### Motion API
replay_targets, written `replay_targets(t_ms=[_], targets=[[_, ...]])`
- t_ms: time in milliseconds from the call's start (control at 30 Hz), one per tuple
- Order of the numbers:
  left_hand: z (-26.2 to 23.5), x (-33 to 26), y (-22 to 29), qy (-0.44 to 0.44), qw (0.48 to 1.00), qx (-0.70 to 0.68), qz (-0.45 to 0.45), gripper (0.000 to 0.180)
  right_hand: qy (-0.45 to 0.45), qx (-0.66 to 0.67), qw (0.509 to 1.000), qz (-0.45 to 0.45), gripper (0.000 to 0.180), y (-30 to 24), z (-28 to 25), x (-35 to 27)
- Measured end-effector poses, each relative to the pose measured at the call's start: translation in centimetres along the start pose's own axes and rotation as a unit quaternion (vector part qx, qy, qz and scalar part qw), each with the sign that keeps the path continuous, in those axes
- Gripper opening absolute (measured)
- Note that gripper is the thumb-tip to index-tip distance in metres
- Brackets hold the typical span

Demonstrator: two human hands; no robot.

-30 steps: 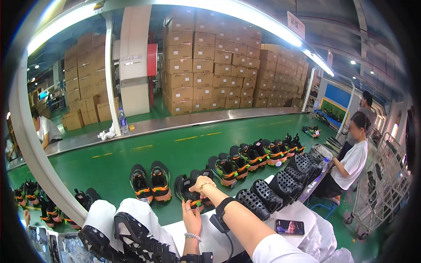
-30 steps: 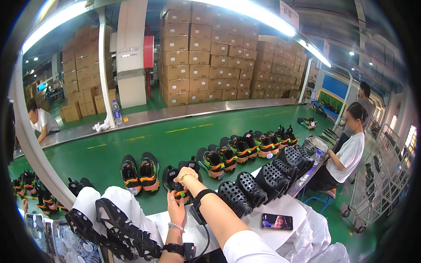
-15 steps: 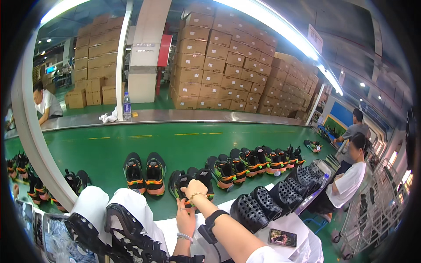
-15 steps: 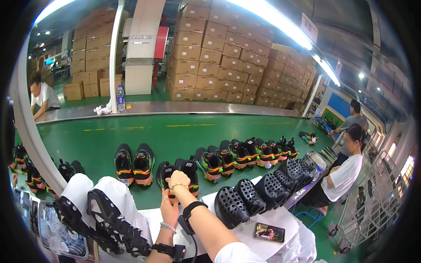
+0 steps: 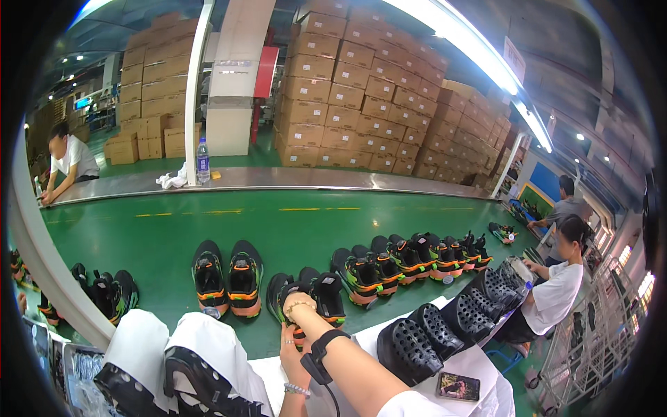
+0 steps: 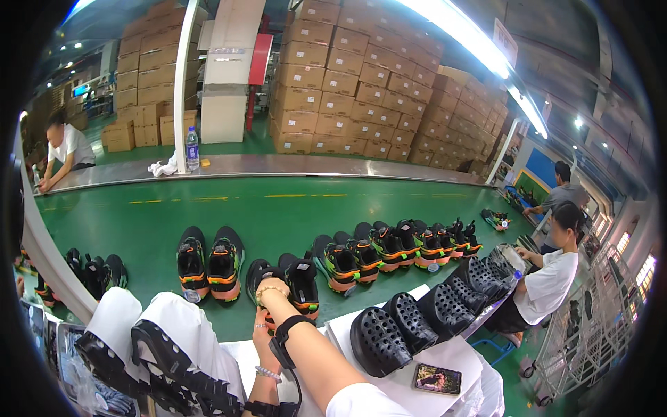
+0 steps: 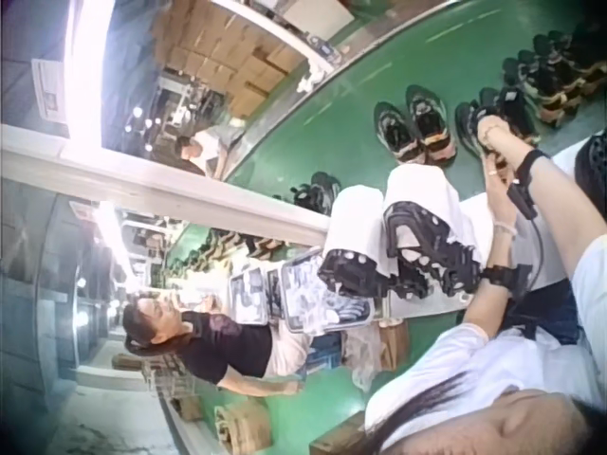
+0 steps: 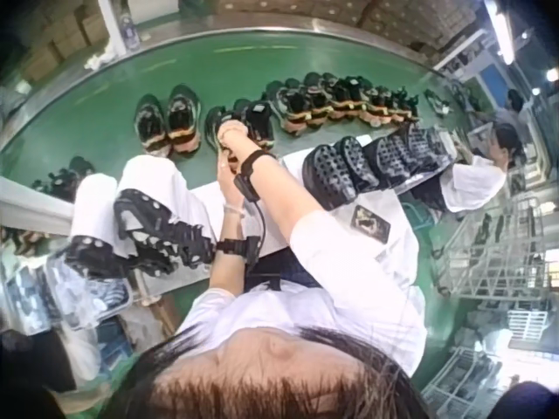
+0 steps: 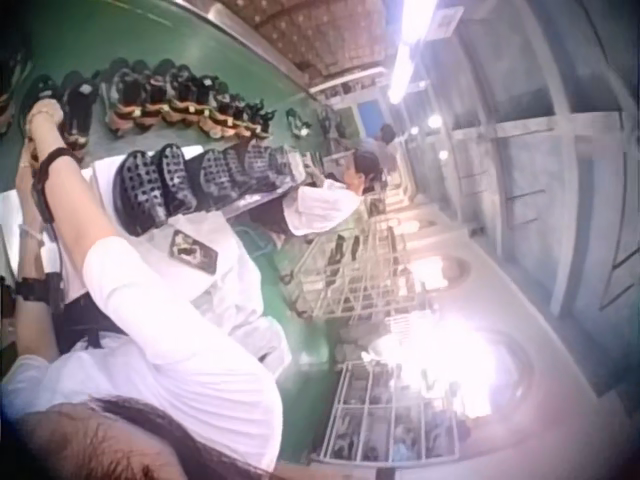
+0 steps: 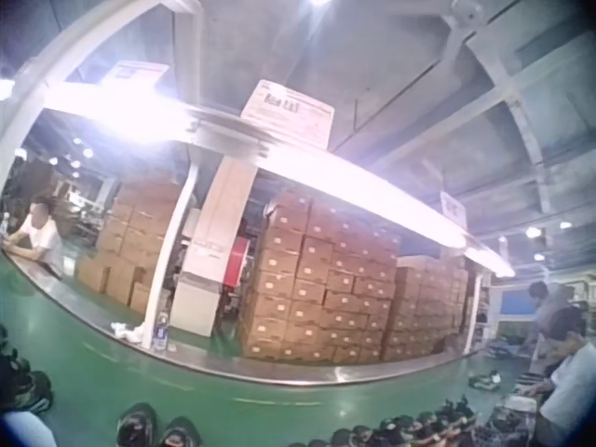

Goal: Arranging and inspecting shoe soles and uppers on a production workbench in a factory setting.

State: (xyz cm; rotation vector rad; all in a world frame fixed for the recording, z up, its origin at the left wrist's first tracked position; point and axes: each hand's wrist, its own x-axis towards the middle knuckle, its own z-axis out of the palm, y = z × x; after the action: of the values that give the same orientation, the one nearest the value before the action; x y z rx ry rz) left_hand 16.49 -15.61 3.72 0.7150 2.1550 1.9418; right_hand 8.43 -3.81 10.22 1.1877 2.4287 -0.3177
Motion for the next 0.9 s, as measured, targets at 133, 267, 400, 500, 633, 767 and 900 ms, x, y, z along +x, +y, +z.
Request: replay_targets(t_ms=[133,267,400,500,633,767,900], targets=[[1.1,0.2,0.1,0.016,0.996,0.036,0.08,0.042,-0.183,0.05,0.981,0.037,0.025,1.2,-0.8,3.5],[1.1,0.2,-0.5,0.02,0.998,0.029,0.052,0.041,-0.03,0.145,0.988,-0.042,0.032,2.6,1.8,0.6],[0.4,1.4,-2.2,0.07,0.983,0.097,0.14,0.036,0.098,0.215,0.945,-0.227,0.052,3.7,1.3,-10.7],[0.0,0.3,-1.8,-0.019,0.992,-0.117,0.044,0.028,0.13,0.217,0.88,-0.403,0.036,10.3,-1.7,-21.5],[-1.2,-2.6,2.0,0.012,0.987,0.116,0.11,0.016,0.349,0.263,0.846,-0.305,0.036,20.5,-4.5,-27.5],[-1.1,-3.7,3.1,-0.012,0.991,0.113,0.074,0.018,0.51,0.262,0.814,-0.091,0.043,30.1,-1.8,-25.3],[-1.9,-3.1,0.3,0.012,0.975,0.188,0.118,0.019,0.373,0.354,0.852,-0.099,0.046,32.4,2.3,-23.3]])
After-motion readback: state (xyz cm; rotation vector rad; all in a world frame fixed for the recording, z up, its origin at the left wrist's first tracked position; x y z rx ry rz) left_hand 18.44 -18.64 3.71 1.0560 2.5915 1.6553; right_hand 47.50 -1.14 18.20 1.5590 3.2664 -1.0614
